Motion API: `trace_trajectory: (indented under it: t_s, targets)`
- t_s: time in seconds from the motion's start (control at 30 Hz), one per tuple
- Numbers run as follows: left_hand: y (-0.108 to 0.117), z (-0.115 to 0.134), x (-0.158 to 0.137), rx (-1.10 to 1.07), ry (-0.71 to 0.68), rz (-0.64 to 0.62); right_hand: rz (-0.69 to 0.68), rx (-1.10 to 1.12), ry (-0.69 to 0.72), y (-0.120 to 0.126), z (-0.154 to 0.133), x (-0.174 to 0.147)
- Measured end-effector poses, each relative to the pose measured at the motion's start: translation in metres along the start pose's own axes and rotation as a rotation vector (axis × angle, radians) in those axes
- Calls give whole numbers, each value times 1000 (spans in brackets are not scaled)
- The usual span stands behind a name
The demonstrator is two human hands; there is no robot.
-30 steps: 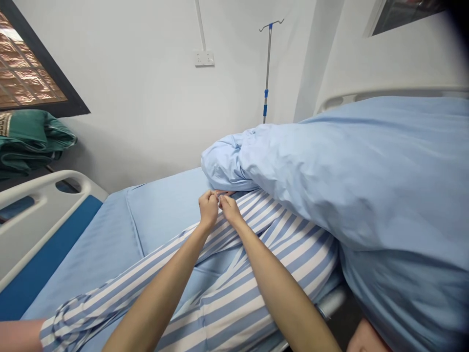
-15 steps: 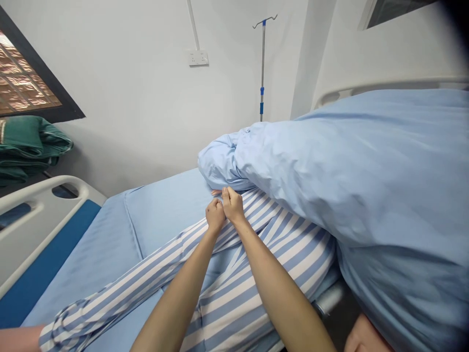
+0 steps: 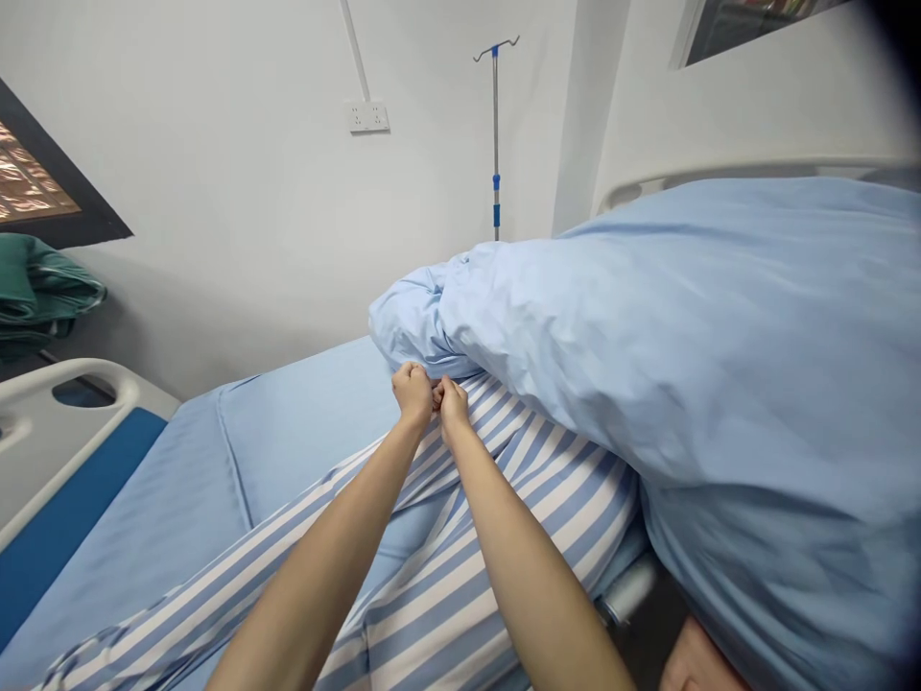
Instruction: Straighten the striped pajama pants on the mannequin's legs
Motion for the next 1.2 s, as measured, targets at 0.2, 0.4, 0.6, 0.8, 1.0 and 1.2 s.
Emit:
trace_trajectory:
  t_s: [0.2,0.4,0.6,0.8,1.0,1.2]
  targets:
    - [-6,-15,-25,285,-74,-141,58,-395,269,-6,-35,-23]
    - [-7,-13,-22,265,-85,-140,-38,-792,598,-27,-62,-50]
    - [-3,-22,-24,197,-24,-114,97,-693,406,2,-40,-19]
    - [-9,-18,-7,-17,118,-15,116,-582,368,5,-34,-7]
    - [-30,-6,-5,19,102,-19,205,-315,222,23,-26,5]
    - [-22,-13,-20,117,30,-58,175,-608,301,13,-36,0]
Point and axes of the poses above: each hand's wrist, its own x-axis towards the middle knuckle, its own y-axis out of the back of the hand, z = x × y, the point moved 7 cm from there along x, towards the middle knuckle, and after that the axes turned 6 degrees about -y, right-handed, at the moved point
